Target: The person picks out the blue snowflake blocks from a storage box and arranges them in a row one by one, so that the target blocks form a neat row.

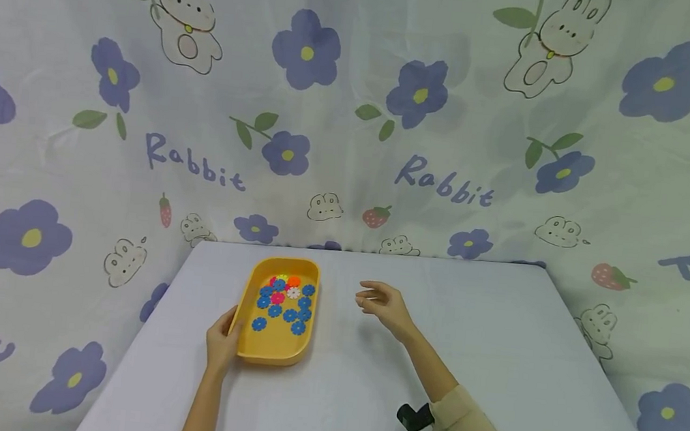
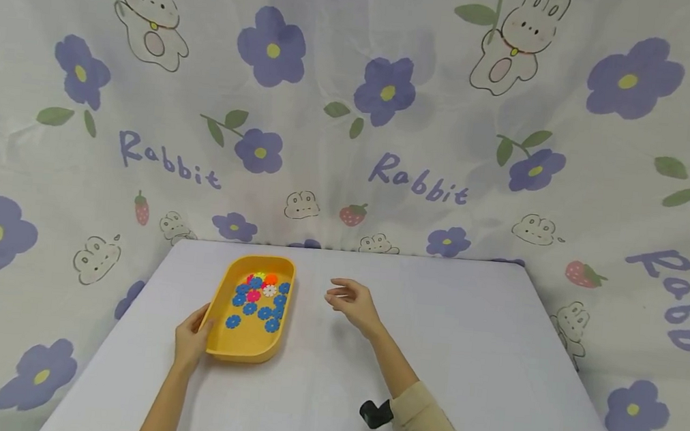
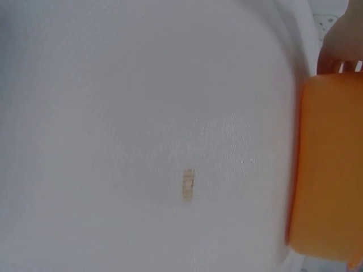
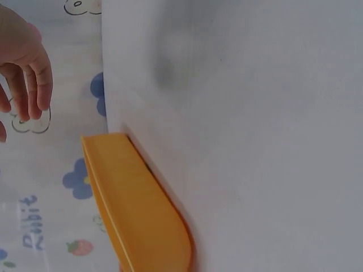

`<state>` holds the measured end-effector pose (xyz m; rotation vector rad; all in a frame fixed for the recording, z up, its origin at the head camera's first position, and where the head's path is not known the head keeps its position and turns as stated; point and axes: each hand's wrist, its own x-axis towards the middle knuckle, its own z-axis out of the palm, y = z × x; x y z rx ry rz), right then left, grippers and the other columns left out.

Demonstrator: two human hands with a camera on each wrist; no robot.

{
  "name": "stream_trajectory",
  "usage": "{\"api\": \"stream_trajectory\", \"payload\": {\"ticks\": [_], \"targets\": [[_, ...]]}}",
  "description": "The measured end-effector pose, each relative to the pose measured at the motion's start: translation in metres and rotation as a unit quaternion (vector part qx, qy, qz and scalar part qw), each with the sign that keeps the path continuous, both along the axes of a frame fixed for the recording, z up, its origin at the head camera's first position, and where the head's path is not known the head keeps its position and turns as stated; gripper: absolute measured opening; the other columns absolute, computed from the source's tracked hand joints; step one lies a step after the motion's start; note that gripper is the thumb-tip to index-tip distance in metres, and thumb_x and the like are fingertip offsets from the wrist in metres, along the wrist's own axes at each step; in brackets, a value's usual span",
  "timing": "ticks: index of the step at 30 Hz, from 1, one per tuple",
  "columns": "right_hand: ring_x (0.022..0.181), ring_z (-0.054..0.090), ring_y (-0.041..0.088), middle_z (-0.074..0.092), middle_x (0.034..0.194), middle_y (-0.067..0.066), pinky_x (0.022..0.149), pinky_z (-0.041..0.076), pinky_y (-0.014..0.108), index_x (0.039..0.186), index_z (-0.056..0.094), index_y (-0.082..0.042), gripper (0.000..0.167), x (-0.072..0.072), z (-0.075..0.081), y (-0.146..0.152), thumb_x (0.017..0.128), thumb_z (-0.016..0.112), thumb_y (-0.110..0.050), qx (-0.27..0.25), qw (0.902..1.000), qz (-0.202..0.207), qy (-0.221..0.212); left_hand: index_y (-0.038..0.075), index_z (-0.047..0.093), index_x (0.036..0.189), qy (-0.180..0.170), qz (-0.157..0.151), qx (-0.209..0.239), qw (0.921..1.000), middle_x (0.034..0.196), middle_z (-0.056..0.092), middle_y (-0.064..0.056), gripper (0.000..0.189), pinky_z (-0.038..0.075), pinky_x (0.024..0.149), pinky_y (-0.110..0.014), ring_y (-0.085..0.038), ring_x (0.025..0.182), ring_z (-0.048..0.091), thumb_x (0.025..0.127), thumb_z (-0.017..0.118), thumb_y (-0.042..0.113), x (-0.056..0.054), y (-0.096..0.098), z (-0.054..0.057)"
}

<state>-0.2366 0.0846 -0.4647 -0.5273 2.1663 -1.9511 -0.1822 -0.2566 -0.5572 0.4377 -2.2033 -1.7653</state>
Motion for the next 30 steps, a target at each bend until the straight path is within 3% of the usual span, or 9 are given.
{"api": "stream_trajectory", "payload": {"ticks": [8, 14, 20, 25, 28, 30], "targets": [[0.097, 0.061, 0.047, 0.061, 0.109, 0.033, 0.078, 0.057, 0.029, 0.120, 0.054, 0.013, 0.035, -0.009, -0.006, -0.027, 0.088, 0.062, 0.001, -0.027, 0.9996, 0.002, 0.011, -0.009, 0.043, 0.134, 0.004, 0.011, 0.011, 0.9999, 0.138, 0.042, -0.029, 0.040, 0.040, 0.085, 0.000, -0.040, 0.128, 0.040, 0.096, 0.047, 0.001, 0.000, 0.002, -0.002], [0.094, 0.061, 0.046, 0.061, 0.108, 0.033, 0.077, 0.058, 0.031, 0.118, 0.055, 0.014, 0.034, -0.015, -0.013, -0.050, 0.088, 0.062, 0.001, -0.028, 0.9995, 0.013, 0.012, -0.007, 0.043, 0.136, -0.007, 0.010, 0.012, 0.9998, 0.140, 0.041, -0.027, 0.041, 0.040, 0.087, -0.001, -0.037, 0.130, 0.039, 0.096, 0.047, 0.002, -0.001, 0.001, -0.003], [0.094, 0.062, 0.045, 0.059, 0.109, 0.036, 0.080, 0.057, 0.040, 0.119, 0.053, 0.016, 0.035, -0.018, -0.016, -0.071, 0.088, 0.061, 0.002, -0.038, 0.9987, 0.033, -0.007, -0.006, 0.042, 0.138, -0.013, 0.004, 0.019, 0.9997, 0.142, 0.040, -0.025, 0.043, 0.039, 0.088, -0.001, -0.035, 0.132, 0.037, 0.096, 0.048, 0.003, -0.001, 0.000, -0.003], [0.095, 0.061, 0.047, 0.061, 0.107, 0.033, 0.081, 0.056, 0.045, 0.118, 0.055, 0.013, 0.033, -0.017, -0.019, -0.085, 0.088, 0.062, 0.001, -0.032, 0.9984, 0.046, -0.009, -0.005, 0.041, 0.139, -0.002, -0.020, 0.020, 0.9996, 0.142, 0.040, -0.027, 0.044, 0.039, 0.083, 0.002, -0.038, 0.131, 0.037, 0.096, 0.049, 0.001, 0.000, -0.002, 0.001], [0.097, 0.059, 0.050, 0.061, 0.108, 0.034, 0.084, 0.053, 0.052, 0.119, 0.055, 0.013, 0.034, -0.018, -0.020, -0.091, 0.088, 0.062, 0.001, -0.032, 0.9977, 0.058, -0.016, -0.005, 0.046, 0.135, 0.000, -0.023, 0.007, 0.9997, 0.137, 0.045, -0.027, 0.041, 0.039, 0.080, 0.002, -0.034, 0.125, 0.045, 0.094, 0.051, 0.000, -0.002, -0.006, 0.004], [0.098, 0.058, 0.050, 0.060, 0.109, 0.034, 0.085, 0.052, 0.056, 0.119, 0.054, 0.014, 0.035, -0.018, -0.021, -0.095, 0.088, 0.062, 0.001, -0.032, 0.9973, 0.064, -0.019, -0.006, 0.052, 0.129, 0.002, -0.014, -0.004, 0.9999, 0.131, 0.051, -0.027, 0.037, 0.041, 0.078, 0.002, -0.024, 0.115, 0.054, 0.093, 0.054, 0.002, -0.007, -0.010, 0.006]]}}
